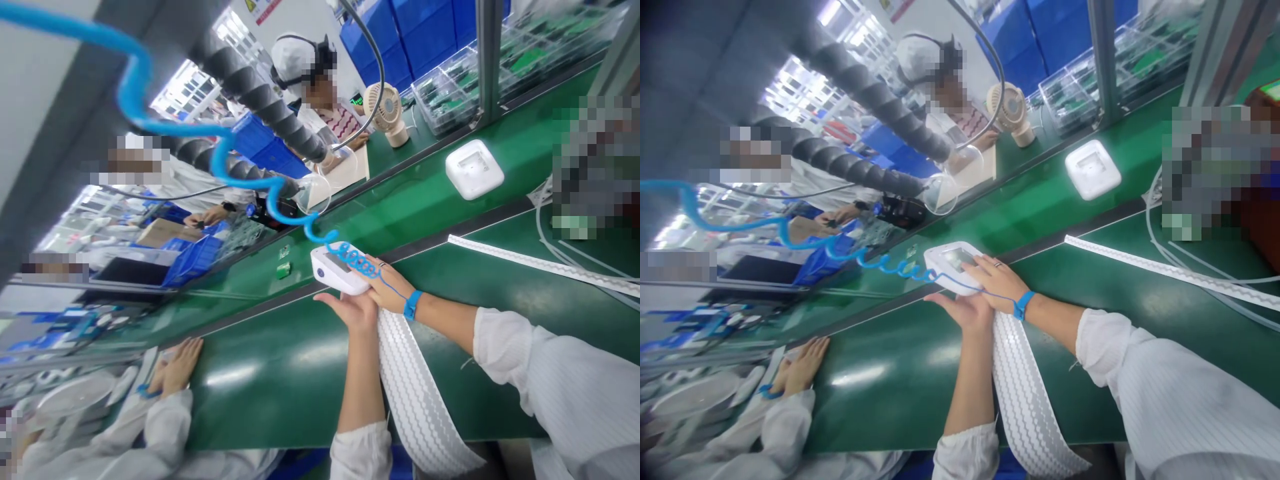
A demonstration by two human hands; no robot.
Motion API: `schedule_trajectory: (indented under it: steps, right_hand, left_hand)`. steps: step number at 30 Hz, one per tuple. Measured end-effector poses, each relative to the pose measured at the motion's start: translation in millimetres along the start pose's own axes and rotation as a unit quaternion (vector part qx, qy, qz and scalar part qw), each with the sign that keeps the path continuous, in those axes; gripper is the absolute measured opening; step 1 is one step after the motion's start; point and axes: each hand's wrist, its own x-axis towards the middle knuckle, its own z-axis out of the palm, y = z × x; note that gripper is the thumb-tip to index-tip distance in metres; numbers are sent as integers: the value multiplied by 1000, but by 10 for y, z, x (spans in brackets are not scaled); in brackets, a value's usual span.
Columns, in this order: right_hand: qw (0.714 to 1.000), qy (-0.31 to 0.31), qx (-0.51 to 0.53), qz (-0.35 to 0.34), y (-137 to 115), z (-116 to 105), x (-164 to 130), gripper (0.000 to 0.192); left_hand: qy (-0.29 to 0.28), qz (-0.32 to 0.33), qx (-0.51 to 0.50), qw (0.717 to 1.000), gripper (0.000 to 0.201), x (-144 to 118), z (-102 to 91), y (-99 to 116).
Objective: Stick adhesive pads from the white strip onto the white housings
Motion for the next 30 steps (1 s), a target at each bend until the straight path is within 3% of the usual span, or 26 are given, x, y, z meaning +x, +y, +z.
schedule_trajectory:
  steps: [3, 11, 17, 24, 30]
  right_hand:
    - [997, 40, 51, 46, 52, -76, 106, 70]
    - [988, 123, 39, 83, 362, -497, 565, 63]
    - [982, 105, -24, 158, 451, -529, 789, 68]
    - [976, 74, -65, 194, 376, -495, 798, 70]
    - [972, 48, -142, 182, 376, -455, 816, 43]
  left_hand:
    - [-66, -23, 13, 997, 91, -41, 16, 11]
    - [-103, -93, 63, 988, 67, -129, 51, -13]
    - [-121, -106, 86, 983, 56, -152, 71, 3]
    - [-111, -110, 89, 984, 54, -142, 66, -10]
    - [-114, -117, 77, 984, 51, -122, 66, -44]
